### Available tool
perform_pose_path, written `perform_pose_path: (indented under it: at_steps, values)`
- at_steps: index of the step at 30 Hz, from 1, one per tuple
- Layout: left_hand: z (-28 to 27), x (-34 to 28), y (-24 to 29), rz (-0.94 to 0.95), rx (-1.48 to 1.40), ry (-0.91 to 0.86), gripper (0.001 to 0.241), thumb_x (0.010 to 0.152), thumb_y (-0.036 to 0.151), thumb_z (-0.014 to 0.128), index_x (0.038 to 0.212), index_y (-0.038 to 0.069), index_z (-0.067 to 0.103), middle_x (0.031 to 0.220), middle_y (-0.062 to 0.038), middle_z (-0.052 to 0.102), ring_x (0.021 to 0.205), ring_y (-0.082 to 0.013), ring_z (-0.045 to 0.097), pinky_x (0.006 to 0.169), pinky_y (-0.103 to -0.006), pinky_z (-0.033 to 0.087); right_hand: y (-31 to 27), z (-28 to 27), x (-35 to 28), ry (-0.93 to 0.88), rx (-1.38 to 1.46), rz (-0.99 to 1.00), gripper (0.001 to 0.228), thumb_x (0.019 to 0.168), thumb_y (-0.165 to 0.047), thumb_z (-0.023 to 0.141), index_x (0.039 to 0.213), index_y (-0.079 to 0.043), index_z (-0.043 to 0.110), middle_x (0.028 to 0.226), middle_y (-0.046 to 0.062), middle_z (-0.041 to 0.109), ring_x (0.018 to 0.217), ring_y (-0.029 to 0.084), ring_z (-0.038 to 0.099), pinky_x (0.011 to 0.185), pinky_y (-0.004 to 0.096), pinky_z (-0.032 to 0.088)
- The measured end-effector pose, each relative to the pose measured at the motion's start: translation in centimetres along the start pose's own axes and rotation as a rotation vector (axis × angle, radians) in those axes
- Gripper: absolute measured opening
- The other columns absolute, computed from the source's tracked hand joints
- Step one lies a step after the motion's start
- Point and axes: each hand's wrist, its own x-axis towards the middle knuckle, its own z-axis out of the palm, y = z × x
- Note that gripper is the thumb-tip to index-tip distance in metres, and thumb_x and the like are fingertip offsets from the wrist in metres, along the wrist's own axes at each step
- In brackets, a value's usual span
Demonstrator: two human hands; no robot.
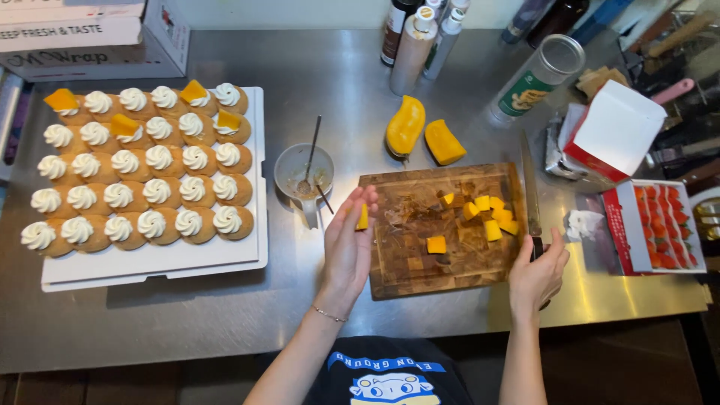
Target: Adding mango chunks to cream puffs and organizing trays.
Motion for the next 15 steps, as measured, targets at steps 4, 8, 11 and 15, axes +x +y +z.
perform_pose_path:
  at_steps: [4, 8, 11, 15]
  values:
    - [0.0, -0.1, -0.3, -0.033, -0.102, 0.032, 0.050, 0.107, 0.014, 0.046, 0.149, -0.013, 0.037, 0.141, -0.023, 0.054, 0.127, -0.0240, 0.056, 0.116, -0.0353, 0.045, 5.7, 2.2, -1.0, 0.035, -0.237, 0.027, 0.056, 0.106, -0.023, 0.069, 0.153, -0.002, 0.047, 0.119, 0.023, 0.058, 0.103, 0.043, 0.061, 0.086, 0.051, 0.049]
    - [0.0, -0.3, -0.8, -0.060, -0.198, 0.000, 0.049, 0.108, 0.015, 0.039, 0.149, -0.012, 0.034, 0.152, -0.030, 0.044, 0.139, -0.0314, 0.048, 0.119, -0.0383, 0.042, 4.7, 3.3, -2.0, -0.007, -0.290, 0.069, 0.057, 0.104, -0.021, 0.068, 0.153, 0.000, 0.047, 0.119, 0.024, 0.057, 0.105, 0.042, 0.057, 0.088, 0.052, 0.046]
    - [0.4, -0.9, 0.0, -0.078, -0.292, -0.040, 0.049, 0.107, 0.011, 0.039, 0.150, -0.010, 0.031, 0.156, -0.032, 0.037, 0.146, -0.0356, 0.040, 0.122, -0.0415, 0.035, 3.4, 3.4, -2.8, 0.035, -0.370, -0.120, 0.056, 0.100, -0.023, 0.070, 0.150, -0.003, 0.051, 0.126, 0.017, 0.062, 0.109, 0.039, 0.054, 0.096, 0.050, 0.045]
    - [0.5, -1.8, 0.6, 0.020, -0.224, -0.088, 0.051, 0.106, 0.009, 0.039, 0.153, -0.009, 0.029, 0.158, -0.031, 0.035, 0.150, -0.0345, 0.036, 0.125, -0.0435, 0.031, -1.5, 3.0, -3.5, 0.130, -0.542, -0.282, 0.051, 0.101, -0.024, 0.070, 0.145, -0.003, 0.055, 0.125, 0.014, 0.063, 0.110, 0.034, 0.060, 0.090, 0.047, 0.049]
